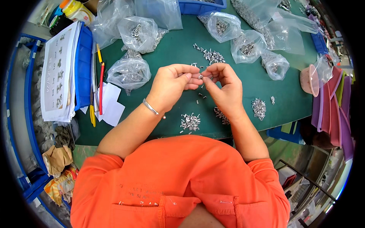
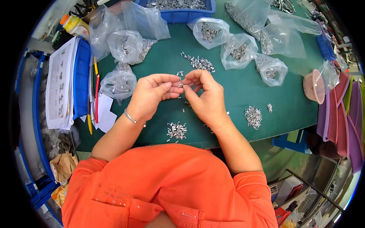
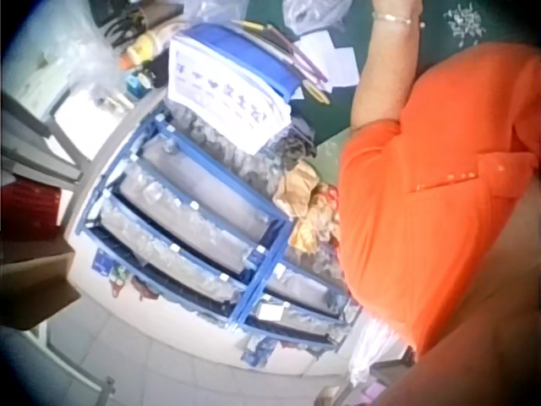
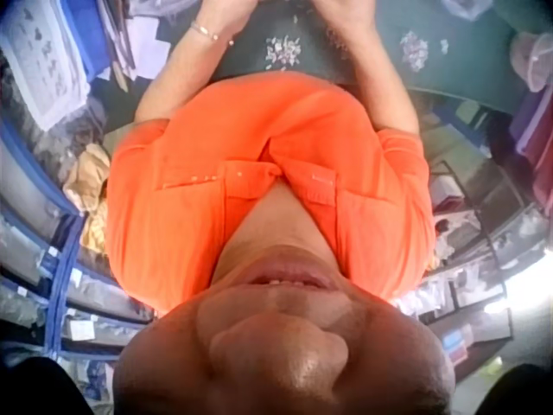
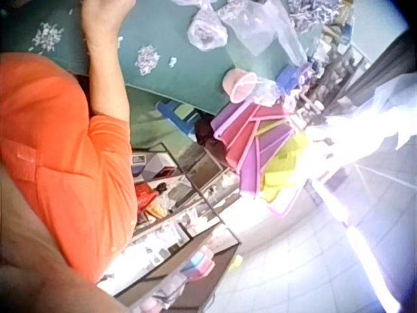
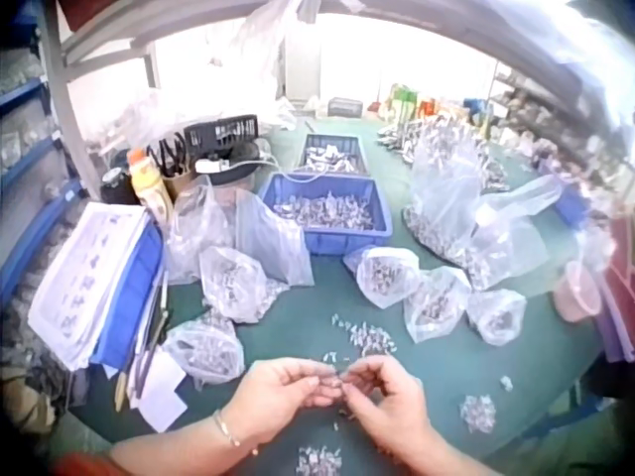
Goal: The person sorts small silver fasteners on a green table, picking them up and arranging them into piles. Another person hands over a plastic bag containing more fasteners, which the person then empties onto the table to continue sorting.
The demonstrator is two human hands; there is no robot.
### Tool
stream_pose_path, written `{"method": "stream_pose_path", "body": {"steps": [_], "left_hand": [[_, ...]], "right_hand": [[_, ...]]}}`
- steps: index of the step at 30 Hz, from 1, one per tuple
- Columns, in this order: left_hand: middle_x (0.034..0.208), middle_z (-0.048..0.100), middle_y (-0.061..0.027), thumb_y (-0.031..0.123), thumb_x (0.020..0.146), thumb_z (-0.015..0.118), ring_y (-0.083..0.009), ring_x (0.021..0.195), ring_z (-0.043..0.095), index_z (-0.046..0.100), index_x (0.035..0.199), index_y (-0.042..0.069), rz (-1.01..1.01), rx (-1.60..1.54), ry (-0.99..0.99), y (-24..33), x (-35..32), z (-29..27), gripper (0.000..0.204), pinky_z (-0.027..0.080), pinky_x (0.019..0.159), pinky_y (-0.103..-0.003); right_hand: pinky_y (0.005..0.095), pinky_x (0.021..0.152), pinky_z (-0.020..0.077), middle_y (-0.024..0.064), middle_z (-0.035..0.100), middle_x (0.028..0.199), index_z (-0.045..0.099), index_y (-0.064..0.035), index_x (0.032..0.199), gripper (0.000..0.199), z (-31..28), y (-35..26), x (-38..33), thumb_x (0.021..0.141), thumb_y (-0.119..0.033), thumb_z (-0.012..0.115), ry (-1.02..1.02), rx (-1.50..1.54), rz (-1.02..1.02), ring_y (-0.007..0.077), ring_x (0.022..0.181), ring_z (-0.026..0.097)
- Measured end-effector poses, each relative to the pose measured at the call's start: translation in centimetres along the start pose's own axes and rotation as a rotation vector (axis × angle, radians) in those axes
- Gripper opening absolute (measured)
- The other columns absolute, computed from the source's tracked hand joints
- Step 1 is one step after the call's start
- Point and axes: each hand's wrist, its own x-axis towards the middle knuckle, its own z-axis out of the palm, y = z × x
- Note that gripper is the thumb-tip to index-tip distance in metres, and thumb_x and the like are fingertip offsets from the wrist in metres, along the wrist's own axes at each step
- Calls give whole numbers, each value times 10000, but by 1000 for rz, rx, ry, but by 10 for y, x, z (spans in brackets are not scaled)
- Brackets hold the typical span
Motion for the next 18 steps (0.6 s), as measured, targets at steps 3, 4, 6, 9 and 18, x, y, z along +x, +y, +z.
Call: {"method": "stream_pose_path", "body": {"steps": [3,4,6,9,18], "left_hand": [[1068,694,-175,0,976,542,-225,936,711,622,1161,-92,-37,-18,-9,0,3,-1,221,591,819,-319],[1067,694,-175,0,973,551,-223,935,711,623,1160,-91,-47,-33,-15,-1,4,-3,220,591,817,-317],[1065,694,-176,3,961,575,-220,933,710,625,1154,-87,-51,-43,-23,-2,5,-3,219,591,813,-314],[1060,693,-175,7,936,623,-216,925,709,628,1140,-81,-45,-38,-32,-4,4,-2,223,592,809,-311],[1064,692,-170,0,904,668,-219,927,708,633,1113,-61,-99,-181,-91,-12,9,-9,220,593,814,-315]], "right_hand": [[268,722,536,77,694,943,607,-3,1018,222,-1,2,-1,816,52,682,-5,4,3,142,842,676],[267,723,536,77,694,946,607,-3,1020,224,-1,3,-2,816,52,682,-2,5,8,142,844,676],[266,725,537,78,693,950,606,-3,1024,228,-1,4,-2,816,52,683,2,7,12,142,848,678],[263,724,537,79,694,958,607,-2,1028,231,-1,6,-4,817,51,683,4,28,3,143,846,679],[264,724,540,86,709,961,609,-3,1023,230,-1,5,-5,815,61,682,11,59,-8,146,872,689]]}}
